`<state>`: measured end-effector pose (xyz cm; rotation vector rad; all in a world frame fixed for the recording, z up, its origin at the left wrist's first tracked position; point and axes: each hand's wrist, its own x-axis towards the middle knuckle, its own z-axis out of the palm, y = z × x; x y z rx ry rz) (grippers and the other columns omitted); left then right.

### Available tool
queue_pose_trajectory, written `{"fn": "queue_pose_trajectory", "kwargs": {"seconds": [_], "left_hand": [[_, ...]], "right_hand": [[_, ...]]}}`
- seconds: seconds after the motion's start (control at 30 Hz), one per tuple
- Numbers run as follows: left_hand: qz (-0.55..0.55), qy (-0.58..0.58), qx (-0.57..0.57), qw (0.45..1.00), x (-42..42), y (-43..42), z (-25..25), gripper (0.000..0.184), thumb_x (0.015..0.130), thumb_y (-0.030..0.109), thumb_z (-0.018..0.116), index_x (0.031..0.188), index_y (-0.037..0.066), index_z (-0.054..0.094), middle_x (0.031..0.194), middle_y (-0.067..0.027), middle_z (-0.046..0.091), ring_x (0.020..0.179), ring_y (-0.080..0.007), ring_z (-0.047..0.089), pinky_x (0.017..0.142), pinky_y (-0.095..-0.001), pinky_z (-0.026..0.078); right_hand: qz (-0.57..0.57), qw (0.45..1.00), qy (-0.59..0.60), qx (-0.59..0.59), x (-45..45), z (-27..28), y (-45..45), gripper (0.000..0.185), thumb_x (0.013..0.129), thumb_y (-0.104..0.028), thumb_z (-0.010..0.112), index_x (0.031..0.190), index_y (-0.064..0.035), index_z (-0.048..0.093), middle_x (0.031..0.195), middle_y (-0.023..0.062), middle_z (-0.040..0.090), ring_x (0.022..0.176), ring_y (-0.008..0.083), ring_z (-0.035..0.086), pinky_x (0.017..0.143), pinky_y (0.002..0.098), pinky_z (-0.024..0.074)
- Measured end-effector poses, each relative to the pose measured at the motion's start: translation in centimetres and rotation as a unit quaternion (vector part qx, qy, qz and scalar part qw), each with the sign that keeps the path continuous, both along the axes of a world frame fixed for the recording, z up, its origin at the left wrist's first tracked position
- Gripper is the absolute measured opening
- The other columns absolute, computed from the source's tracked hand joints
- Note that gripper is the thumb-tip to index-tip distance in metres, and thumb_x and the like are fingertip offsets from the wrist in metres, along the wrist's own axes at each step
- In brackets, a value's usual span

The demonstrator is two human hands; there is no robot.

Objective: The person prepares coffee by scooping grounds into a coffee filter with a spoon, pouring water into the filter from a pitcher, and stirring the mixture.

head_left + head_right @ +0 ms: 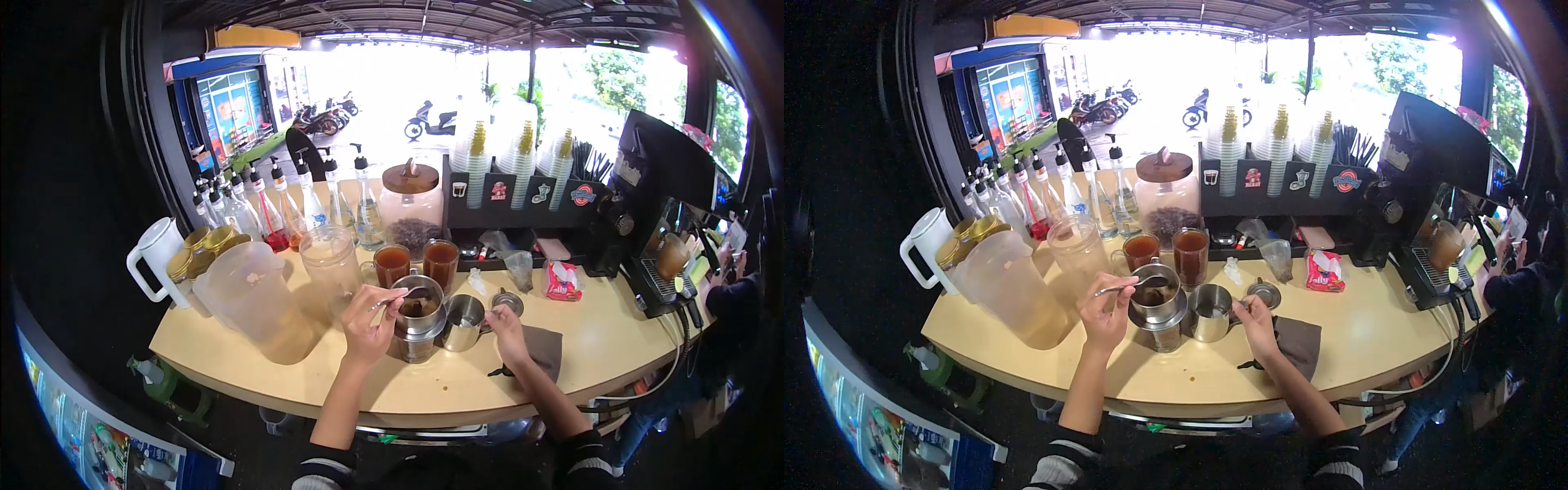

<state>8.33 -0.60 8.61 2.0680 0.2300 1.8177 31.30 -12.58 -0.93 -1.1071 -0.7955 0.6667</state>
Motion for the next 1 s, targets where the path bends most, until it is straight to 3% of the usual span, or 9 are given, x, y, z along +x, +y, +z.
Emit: {"fn": "queue_pose_trajectory", "kwargs": {"seconds": [0.07,0.13,0.27,0.4,0.5,0.6,0.7,0.8,1.0], "left_hand": [[0.0,0.023,0.011,1.0,0.1,-0.3,0.2,0.013,0.08,0.003,0.068,0.093,0.005,0.069,0.08,-0.0071,0.063,0.072,-0.0225,0.06,0.066,-0.0316,0.047],[0.0,0.046,0.025,0.999,-0.1,-0.4,0.8,0.016,0.079,0.003,0.068,0.095,0.006,0.069,0.08,-0.007,0.062,0.073,-0.0232,0.059,0.068,-0.0325,0.047],[0.015,0.163,0.132,0.978,0.0,-0.5,1.8,0.027,0.073,0.002,0.068,0.099,0.009,0.066,0.084,-0.0043,0.059,0.08,-0.0239,0.057,0.075,-0.0364,0.044],[0.027,0.211,0.182,0.96,0.2,-1.6,2.6,0.024,0.074,0.005,0.069,0.097,0.009,0.066,0.086,-0.0036,0.057,0.083,-0.0226,0.057,0.079,-0.0378,0.042],[0.041,0.231,0.198,0.952,0.3,-1.7,2.4,0.025,0.074,0.008,0.07,0.098,0.008,0.065,0.089,-0.0035,0.057,0.085,-0.0217,0.057,0.082,-0.0396,0.04],[0.06,0.222,0.171,0.958,0.0,-1.6,1.9,0.033,0.071,0.014,0.074,0.101,0.007,0.064,0.093,-0.0041,0.057,0.092,-0.0226,0.055,0.086,-0.0397,0.039],[0.018,0.123,-0.037,0.991,-0.4,-1.6,0.8,0.076,0.062,0.027,0.084,0.126,0.006,0.051,0.111,-0.0101,0.052,0.109,-0.0282,0.049,0.094,-0.0396,0.038],[-0.046,0.096,-0.141,0.984,0.0,-1.6,-0.3,0.091,0.062,0.028,0.086,0.135,0.003,0.039,0.114,-0.0124,0.05,0.114,-0.0287,0.046,0.1,-0.0406,0.038],[-0.098,0.122,-0.206,0.966,1.3,-0.5,-3.8,0.09,0.064,0.024,0.085,0.136,0.0,0.036,0.126,-0.0194,0.05,0.118,-0.0314,0.051,0.101,-0.0409,0.04]], "right_hand": [[-0.018,0.999,-0.027,0.011,-0.2,0.7,-0.1,0.011,0.09,-0.007,0.059,0.097,-0.0046,0.052,0.085,0.002,0.056,0.078,0.0124,0.053,0.081,0.0251,0.0412],[-0.23,0.891,-0.39,0.022,-0.5,2.8,-1.0,0.025,0.085,-0.01,0.066,0.106,-0.004,0.053,0.089,0.0042,0.054,0.08,0.0133,0.051,0.077,0.026,0.0422],[-0.005,0.928,-0.367,0.07,-5.2,9.8,-2.0,0.047,0.082,-0.011,0.069,0.125,-0.0058,0.054,0.088,0.0048,0.053,0.078,0.0158,0.05,0.078,0.0287,0.0406],[0.041,0.908,-0.411,0.069,-7.9,12.9,-1.3,0.051,0.082,-0.012,0.068,0.131,-0.0098,0.054,0.086,0.004,0.054,0.077,0.0177,0.05,0.078,0.0305,0.0393],[-0.005,0.824,-0.554,0.121,-8.2,13.5,-0.4,0.041,0.084,-0.014,0.066,0.124,-0.0123,0.06,0.081,0.0049,0.054,0.074,0.0213,0.051,0.071,0.0342,0.0374],[-0.041,0.775,-0.606,0.176,-8.0,13.5,0.3,0.037,0.083,-0.013,0.066,0.119,-0.0124,0.062,0.079,0.0048,0.053,0.074,0.0218,0.051,0.069,0.0347,0.037],[-0.073,0.752,-0.638,0.148,-7.8,13.8,0.3,0.032,0.082,-0.013,0.066,0.114,-0.0114,0.062,0.08,0.0046,0.054,0.075,0.0231,0.052,0.07,0.0352,0.0377],[-0.076,0.748,-0.642,0.147,-8.0,13.5,1.0,0.027,0.081,-0.013,0.066,0.107,-0.0085,0.062,0.082,0.0053,0.055,0.078,0.0235,0.053,0.072,0.0355,0.0386],[-0.009,0.762,-0.642,0.086,-7.3,15.2,0.4,0.015,0.084,-0.011,0.06,0.099,-0.0053,0.06,0.084,0.0092,0.057,0.084,0.0279,0.055,0.074,0.0375,0.0401]]}}
